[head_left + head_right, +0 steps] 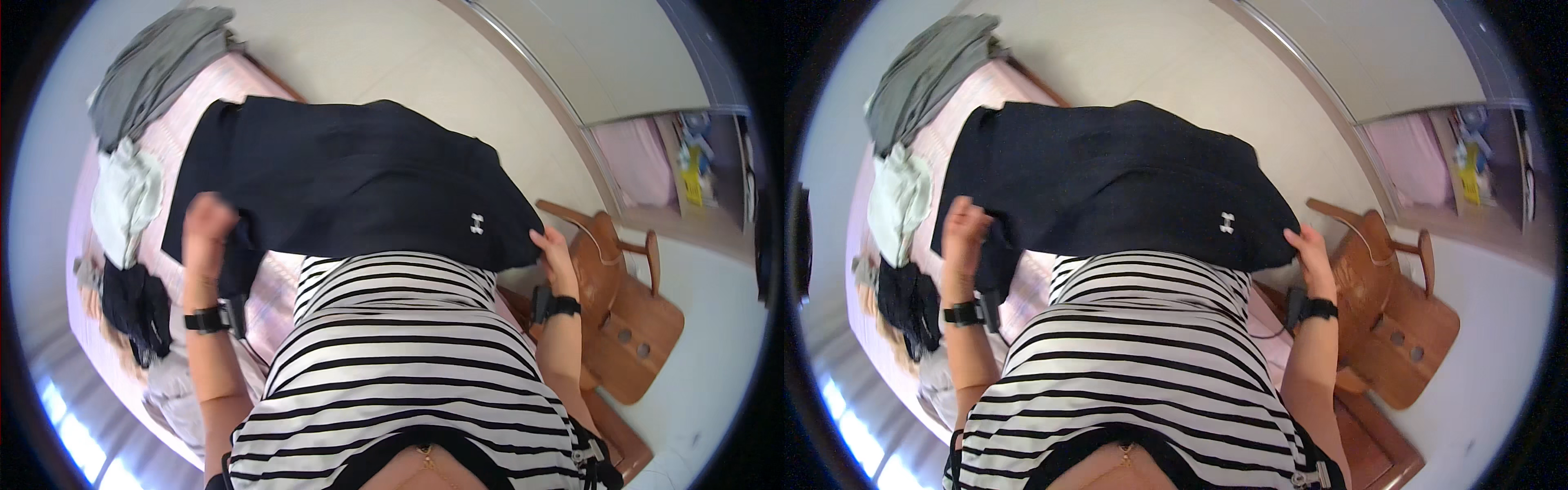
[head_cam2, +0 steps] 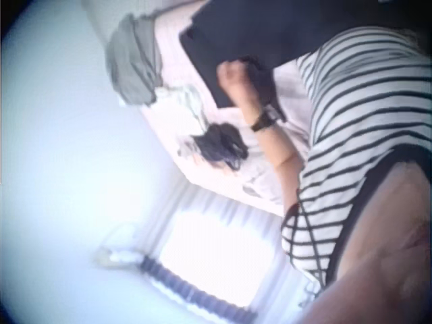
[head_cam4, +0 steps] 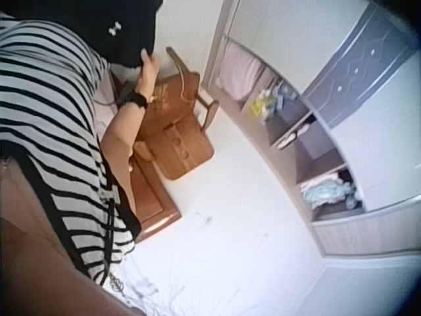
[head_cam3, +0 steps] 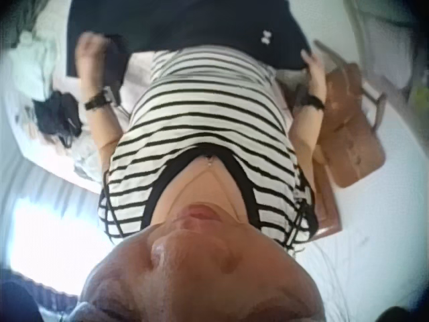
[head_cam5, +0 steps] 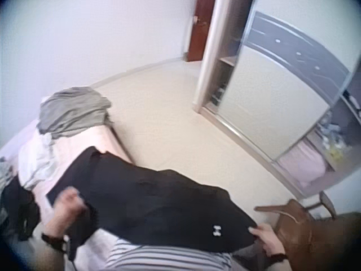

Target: The person folds clothes including shirts and a pair of patterned shorts by hand on a bed.

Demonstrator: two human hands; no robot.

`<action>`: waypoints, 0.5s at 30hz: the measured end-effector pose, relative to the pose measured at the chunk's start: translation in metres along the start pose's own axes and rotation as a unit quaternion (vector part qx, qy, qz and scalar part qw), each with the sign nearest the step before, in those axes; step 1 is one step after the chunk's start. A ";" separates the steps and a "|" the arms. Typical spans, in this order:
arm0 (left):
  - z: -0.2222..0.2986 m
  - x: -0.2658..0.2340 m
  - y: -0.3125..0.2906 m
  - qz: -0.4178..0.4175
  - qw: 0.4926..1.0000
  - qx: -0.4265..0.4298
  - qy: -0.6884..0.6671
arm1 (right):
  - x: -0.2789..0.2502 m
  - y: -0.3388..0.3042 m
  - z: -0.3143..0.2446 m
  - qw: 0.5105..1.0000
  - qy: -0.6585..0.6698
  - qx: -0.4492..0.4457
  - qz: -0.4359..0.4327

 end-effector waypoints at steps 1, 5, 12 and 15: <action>0.022 0.006 0.016 0.001 0.992 0.026 -0.120 | -0.001 -0.001 -0.003 0.999 0.031 -0.009 0.004; 0.037 0.019 0.070 0.053 0.998 0.016 -0.038 | 0.002 0.000 -0.006 0.998 0.066 -0.020 0.013; -0.009 0.030 0.074 0.086 0.933 0.026 0.349 | -0.003 0.009 0.013 0.987 0.132 0.079 0.034; -0.019 0.020 0.068 0.096 0.942 0.064 0.315 | -0.008 0.009 0.008 0.993 0.086 0.055 0.061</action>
Point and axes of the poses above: each hand's wrist, its own y-axis towards the middle knuckle, its own x-axis out of the palm, z = x × y, the point moved 2 cm from there along y, towards the middle knuckle
